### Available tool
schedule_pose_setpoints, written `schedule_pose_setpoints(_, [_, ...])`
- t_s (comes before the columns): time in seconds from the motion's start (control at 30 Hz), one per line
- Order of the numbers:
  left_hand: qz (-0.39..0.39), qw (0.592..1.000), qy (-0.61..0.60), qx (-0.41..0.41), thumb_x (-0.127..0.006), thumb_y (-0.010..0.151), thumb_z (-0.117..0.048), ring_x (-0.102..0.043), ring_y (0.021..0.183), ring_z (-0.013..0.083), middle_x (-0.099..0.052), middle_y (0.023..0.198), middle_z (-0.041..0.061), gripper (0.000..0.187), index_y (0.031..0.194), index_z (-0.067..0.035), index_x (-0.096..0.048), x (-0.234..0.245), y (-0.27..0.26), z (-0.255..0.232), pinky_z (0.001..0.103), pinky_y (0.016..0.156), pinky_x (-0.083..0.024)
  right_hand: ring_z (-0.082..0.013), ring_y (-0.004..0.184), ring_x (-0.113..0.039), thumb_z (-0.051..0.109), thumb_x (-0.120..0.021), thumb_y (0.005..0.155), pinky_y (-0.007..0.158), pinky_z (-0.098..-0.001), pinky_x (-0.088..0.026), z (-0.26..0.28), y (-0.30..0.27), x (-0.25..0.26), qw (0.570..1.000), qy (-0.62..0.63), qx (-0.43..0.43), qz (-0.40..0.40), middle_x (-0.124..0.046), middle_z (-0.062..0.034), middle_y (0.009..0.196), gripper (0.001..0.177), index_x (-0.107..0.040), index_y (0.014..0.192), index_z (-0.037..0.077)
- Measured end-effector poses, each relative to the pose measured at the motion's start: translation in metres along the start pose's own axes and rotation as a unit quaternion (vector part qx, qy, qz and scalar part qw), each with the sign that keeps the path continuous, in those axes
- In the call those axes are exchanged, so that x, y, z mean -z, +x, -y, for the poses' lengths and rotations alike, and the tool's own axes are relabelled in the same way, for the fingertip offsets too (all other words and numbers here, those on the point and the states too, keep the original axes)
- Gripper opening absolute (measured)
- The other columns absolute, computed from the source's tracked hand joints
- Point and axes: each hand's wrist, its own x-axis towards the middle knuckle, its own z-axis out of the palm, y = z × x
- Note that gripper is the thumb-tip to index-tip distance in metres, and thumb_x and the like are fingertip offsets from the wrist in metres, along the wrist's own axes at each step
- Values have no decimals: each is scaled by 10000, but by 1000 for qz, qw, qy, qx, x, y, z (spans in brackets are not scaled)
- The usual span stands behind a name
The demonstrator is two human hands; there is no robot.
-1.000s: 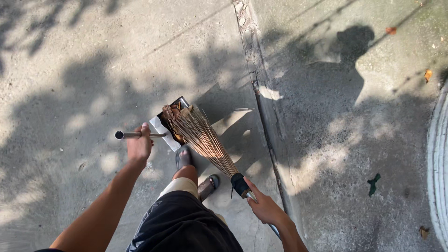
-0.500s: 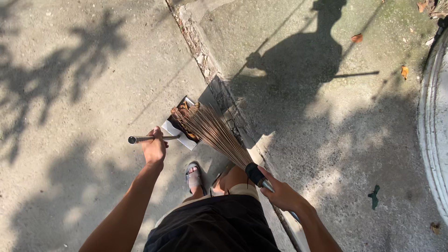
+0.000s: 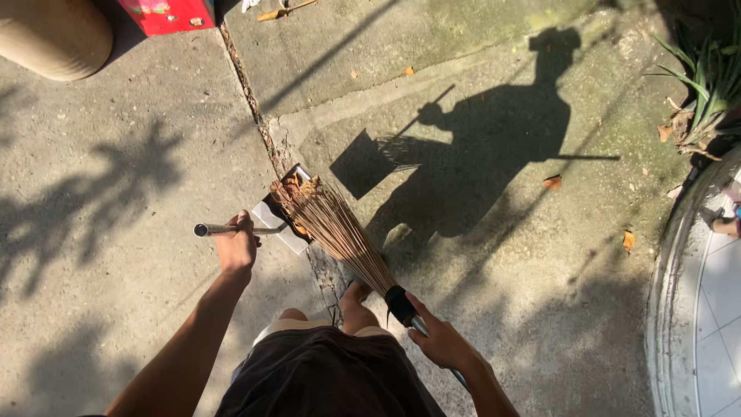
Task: The person sweeps leaves and debris into a dustpan using a broom, then walks to a pile of leaves and empties the dustpan.
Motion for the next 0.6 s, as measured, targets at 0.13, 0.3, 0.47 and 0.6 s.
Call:
schedule_pose_setpoints(0.13, [-13,1000,4,27,-506,1078,-344,-465,555,123,-469,648,6,406,786,-63,-508,-69,61,-57,325,537,-424,-124,485,-449,320,-523,1035,558,-376,-452,34,17,115,999,-4,-2,36,-644,-49,677,791,-38,1649,435])
schedule_pose_setpoints(0.3, [-26,999,-40,23,-528,1077,-328,-387,535,93,-422,637,-27,387,772,-94,-482,-151,157,-85,313,493,-314,-134,464,-447,317,-518,1034,510,-354,-449,77,66,243,999,-24,-17,28,-639,-89,742,803,-3,1640,433])
schedule_pose_setpoints(0.47, [1,998,-64,8,-547,1075,-306,-361,537,100,-429,634,-23,395,752,-82,-505,-250,255,-133,316,490,-286,-112,490,-468,288,-541,1011,508,-334,-478,110,109,356,1000,16,-3,19,-716,-66,888,823,-20,1631,437])
schedule_pose_setpoints(0.6, [22,999,1,34,-524,1054,-322,-475,522,114,-516,606,4,405,735,-73,-520,-331,321,-198,307,492,-382,-124,510,-481,280,-533,1006,532,-347,-500,127,151,439,998,58,-32,-1,-669,-150,891,833,-25,1644,455])
